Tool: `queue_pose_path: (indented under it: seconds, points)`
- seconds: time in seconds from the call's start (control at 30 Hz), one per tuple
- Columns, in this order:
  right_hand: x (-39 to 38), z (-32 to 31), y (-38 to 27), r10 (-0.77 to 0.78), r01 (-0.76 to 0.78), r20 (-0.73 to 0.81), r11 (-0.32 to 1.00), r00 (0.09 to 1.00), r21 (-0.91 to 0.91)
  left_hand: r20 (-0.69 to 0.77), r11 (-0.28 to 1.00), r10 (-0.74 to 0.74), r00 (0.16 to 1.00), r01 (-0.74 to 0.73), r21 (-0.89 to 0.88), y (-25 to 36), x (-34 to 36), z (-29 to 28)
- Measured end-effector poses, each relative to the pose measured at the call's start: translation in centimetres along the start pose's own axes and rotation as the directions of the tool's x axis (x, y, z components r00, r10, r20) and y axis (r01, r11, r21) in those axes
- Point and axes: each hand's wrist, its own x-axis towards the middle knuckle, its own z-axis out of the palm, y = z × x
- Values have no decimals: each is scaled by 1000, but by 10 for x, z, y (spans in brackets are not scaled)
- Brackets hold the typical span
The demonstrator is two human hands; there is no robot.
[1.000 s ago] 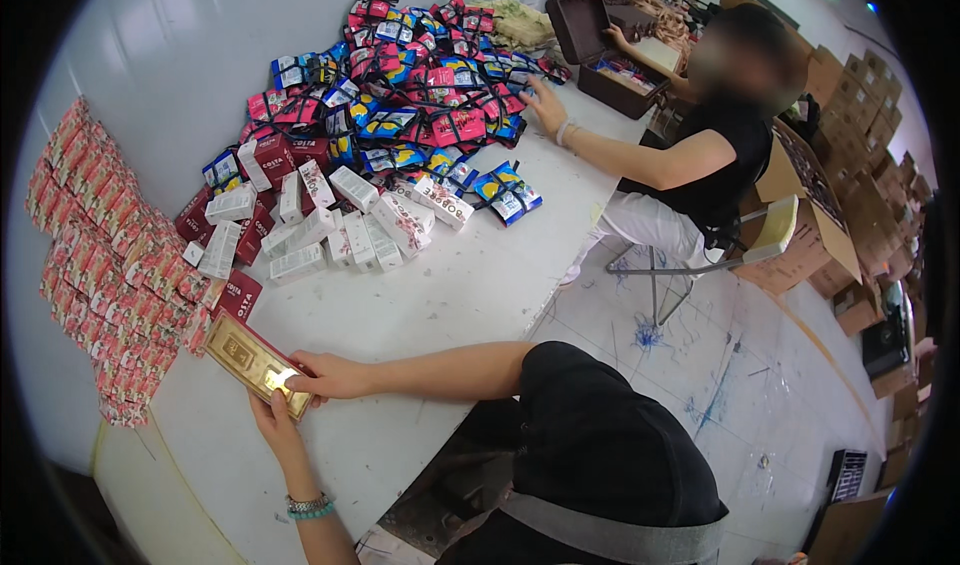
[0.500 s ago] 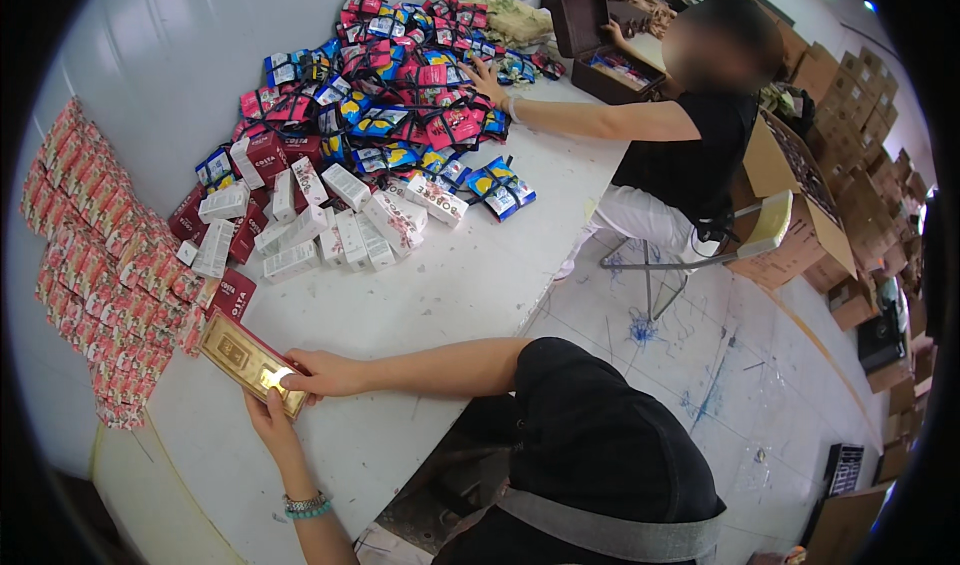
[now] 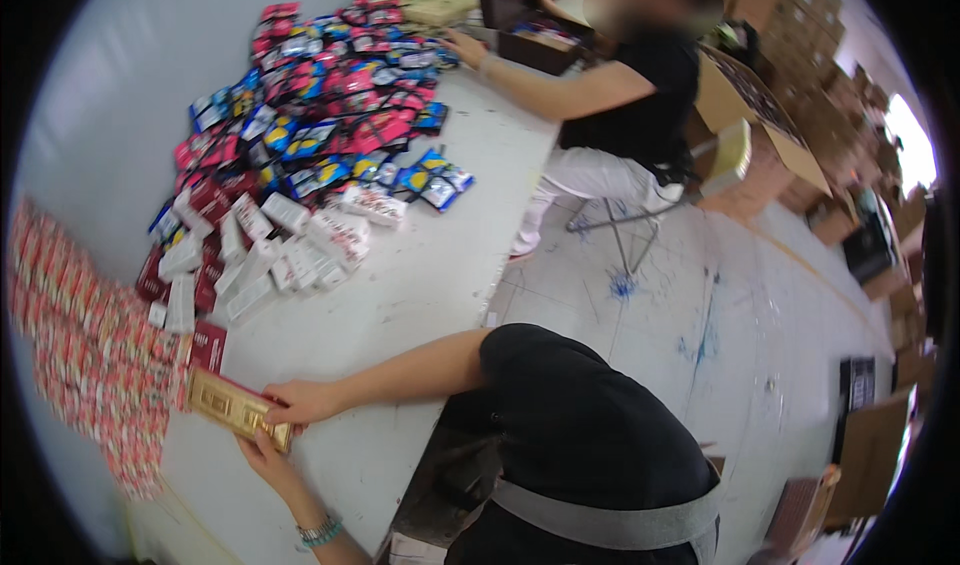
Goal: The person assembles gift baskets by placing blue shredded paper into wicker baskets, then arranging various packaged items such as chocolate bars, tea boxes, and small wrapped gifts inside. The person repeatedly picks items from a nearby container and table, places them into the basket, and closes the basket lid.
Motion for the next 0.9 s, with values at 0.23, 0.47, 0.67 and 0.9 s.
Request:
queue_pose_path:
  seconds: [0.23, 0.47, 0.67, 0.9]
  points:
    - [-2, 1, -2, -43, 43, -19, 999, 999, -17, -20, 994, 33, 999, -30, 103, -12, 10, -9]
    - [1, 3, 7, -113, 113, -43, 994, 993, -6, 15, 997, 2, 1000, -3, 75, -5, 3, -8]
    - [0, 5, 7, -121, 119, -54, 992, 991, -45, 26, 988, 76, 997, -78, 132, 2, -4, -3]
    - [-4, 6, 1, -94, 89, -68, 994, 993, -64, -1, 987, 55, 998, -55, 152, -6, -1, -9]
